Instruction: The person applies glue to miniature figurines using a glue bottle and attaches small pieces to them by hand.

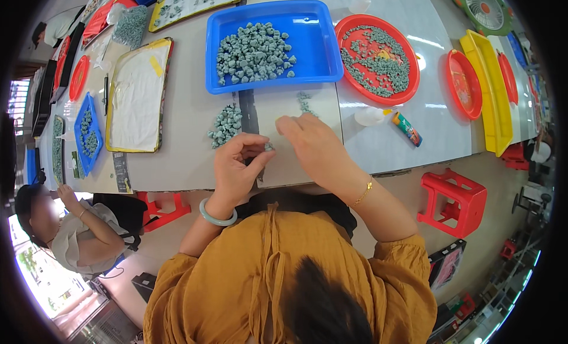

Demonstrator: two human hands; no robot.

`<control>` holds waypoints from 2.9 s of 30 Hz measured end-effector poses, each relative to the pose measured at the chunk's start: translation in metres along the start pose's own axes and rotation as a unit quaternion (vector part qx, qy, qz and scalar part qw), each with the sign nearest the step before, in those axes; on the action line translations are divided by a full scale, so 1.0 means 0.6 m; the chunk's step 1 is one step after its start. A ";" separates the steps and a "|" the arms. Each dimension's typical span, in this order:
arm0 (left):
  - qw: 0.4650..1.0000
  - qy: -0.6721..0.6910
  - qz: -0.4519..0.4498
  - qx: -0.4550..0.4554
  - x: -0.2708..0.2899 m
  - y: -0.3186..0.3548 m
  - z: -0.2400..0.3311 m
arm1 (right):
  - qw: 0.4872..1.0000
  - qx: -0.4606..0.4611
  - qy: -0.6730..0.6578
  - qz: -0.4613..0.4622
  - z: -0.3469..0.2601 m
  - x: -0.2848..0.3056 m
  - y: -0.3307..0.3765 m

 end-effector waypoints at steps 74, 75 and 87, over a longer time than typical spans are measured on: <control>0.994 0.105 0.041 0.008 0.016 0.006 0.005 | 0.851 -0.065 -0.510 0.105 0.031 -0.036 0.037; 0.994 0.105 0.034 -0.001 0.015 0.002 0.010 | 0.851 -0.064 -0.511 0.103 0.030 -0.037 0.036; 0.999 -0.022 -0.024 -0.018 0.011 0.003 0.013 | 0.890 -0.146 -0.402 0.159 0.065 -0.039 0.065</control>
Point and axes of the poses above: each hand's wrist, its own y-axis away from the middle knuckle, its own x-axis out of the back of the hand, z = x × y, the point moved 9 cm from there along -y, towards the middle knuckle, and after that the axes turned 7 degrees about -x, right-handed, at the moved point
